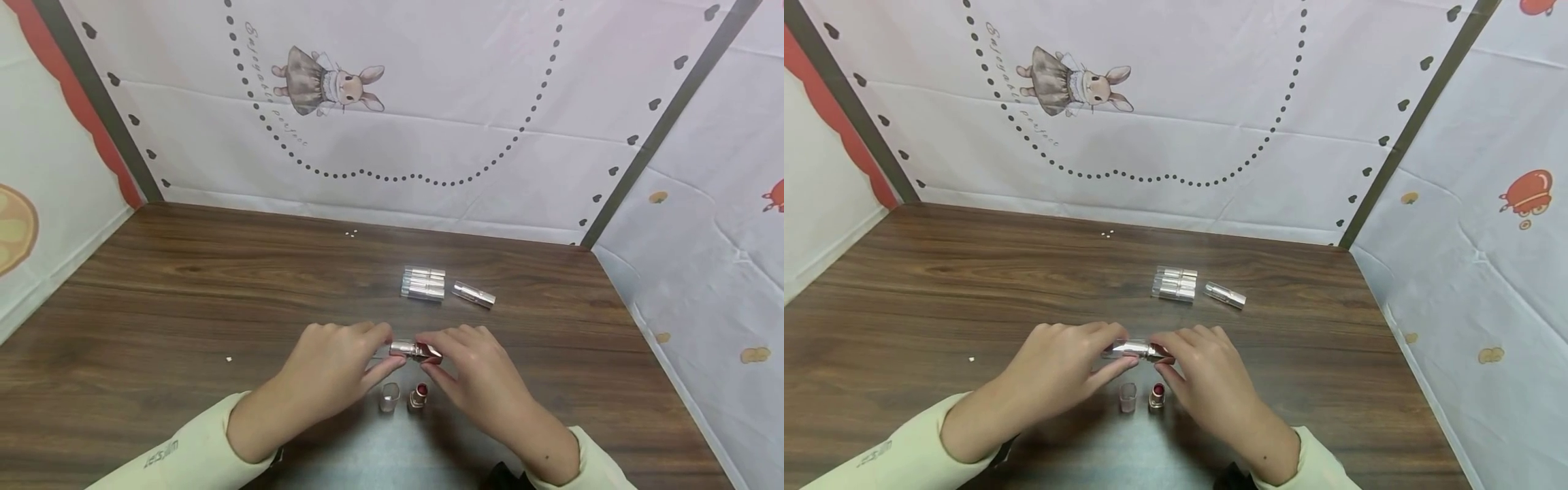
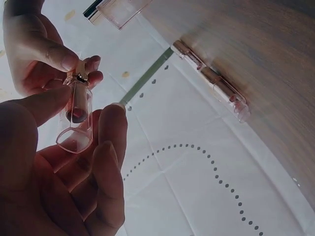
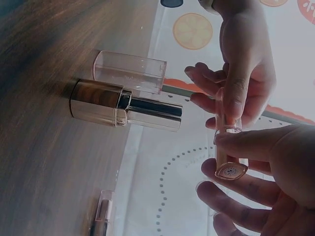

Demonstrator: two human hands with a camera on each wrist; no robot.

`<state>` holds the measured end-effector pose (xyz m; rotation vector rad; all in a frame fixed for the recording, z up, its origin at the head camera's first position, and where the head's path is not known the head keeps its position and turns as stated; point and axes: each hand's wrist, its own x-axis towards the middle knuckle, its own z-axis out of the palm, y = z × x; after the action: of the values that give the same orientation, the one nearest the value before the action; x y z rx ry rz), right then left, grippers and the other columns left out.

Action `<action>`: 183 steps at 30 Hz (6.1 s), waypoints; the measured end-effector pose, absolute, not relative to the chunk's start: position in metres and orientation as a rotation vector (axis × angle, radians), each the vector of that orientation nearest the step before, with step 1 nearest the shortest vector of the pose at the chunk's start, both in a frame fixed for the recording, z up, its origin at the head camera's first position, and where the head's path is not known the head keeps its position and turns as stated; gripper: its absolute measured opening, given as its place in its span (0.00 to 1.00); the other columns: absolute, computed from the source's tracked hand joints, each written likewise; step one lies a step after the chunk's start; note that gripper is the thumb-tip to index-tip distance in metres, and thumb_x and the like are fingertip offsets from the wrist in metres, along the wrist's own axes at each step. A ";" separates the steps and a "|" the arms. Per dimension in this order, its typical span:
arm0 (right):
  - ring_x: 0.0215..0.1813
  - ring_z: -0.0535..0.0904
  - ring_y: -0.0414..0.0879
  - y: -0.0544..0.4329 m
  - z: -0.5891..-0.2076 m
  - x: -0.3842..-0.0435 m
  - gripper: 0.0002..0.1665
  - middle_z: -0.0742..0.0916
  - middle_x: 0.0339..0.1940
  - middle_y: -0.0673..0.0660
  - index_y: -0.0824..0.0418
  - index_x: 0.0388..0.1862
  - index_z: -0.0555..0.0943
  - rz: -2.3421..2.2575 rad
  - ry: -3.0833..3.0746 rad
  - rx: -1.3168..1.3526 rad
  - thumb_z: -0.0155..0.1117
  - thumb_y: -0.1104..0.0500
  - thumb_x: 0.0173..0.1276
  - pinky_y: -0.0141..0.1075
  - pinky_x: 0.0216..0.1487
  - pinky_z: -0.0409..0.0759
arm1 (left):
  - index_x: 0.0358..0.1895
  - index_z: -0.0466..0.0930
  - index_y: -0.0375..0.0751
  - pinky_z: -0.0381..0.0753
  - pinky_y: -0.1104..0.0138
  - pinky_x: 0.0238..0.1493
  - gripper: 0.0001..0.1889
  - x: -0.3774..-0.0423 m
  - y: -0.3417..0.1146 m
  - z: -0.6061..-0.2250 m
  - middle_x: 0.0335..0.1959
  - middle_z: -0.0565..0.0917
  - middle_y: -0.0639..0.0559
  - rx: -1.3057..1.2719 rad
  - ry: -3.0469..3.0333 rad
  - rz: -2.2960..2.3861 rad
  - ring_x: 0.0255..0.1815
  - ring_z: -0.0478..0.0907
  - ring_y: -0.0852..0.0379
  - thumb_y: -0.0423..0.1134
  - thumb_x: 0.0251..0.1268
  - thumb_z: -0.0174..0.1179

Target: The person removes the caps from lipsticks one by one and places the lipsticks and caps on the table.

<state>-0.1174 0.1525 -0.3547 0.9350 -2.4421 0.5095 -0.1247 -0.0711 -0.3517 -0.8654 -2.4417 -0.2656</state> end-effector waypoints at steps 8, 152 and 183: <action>0.37 0.80 0.35 0.153 -0.354 -0.118 0.22 0.89 0.33 0.41 0.53 0.47 0.86 0.505 -2.469 0.930 0.82 0.60 0.51 0.34 0.38 0.73 | 0.36 0.81 0.53 0.57 0.70 0.12 0.15 -0.125 -0.071 -0.352 0.22 0.79 0.63 -0.868 -2.452 -0.254 0.12 0.71 0.62 0.59 0.61 0.66; 0.31 0.76 0.37 0.159 -0.395 -0.153 0.18 0.81 0.27 0.45 0.51 0.37 0.79 0.852 -2.987 1.012 0.77 0.67 0.53 0.29 0.33 0.74 | 0.43 0.84 0.51 0.75 0.63 0.23 0.11 -0.142 -0.074 -0.377 0.29 0.87 0.58 -1.034 -2.953 -0.384 0.25 0.81 0.61 0.49 0.60 0.70; 0.28 0.76 0.32 0.159 -0.396 -0.152 0.18 0.83 0.25 0.44 0.55 0.39 0.78 0.942 -3.050 0.985 0.75 0.69 0.54 0.28 0.31 0.76 | 0.43 0.84 0.54 0.74 0.63 0.24 0.10 -0.142 -0.072 -0.381 0.28 0.85 0.61 -1.039 -2.980 -0.408 0.26 0.79 0.63 0.46 0.59 0.71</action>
<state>-0.1516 0.1593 -0.3962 0.9849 -3.0499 0.9421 -0.1422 -0.0717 -0.3811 -1.0392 -2.9804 -0.4076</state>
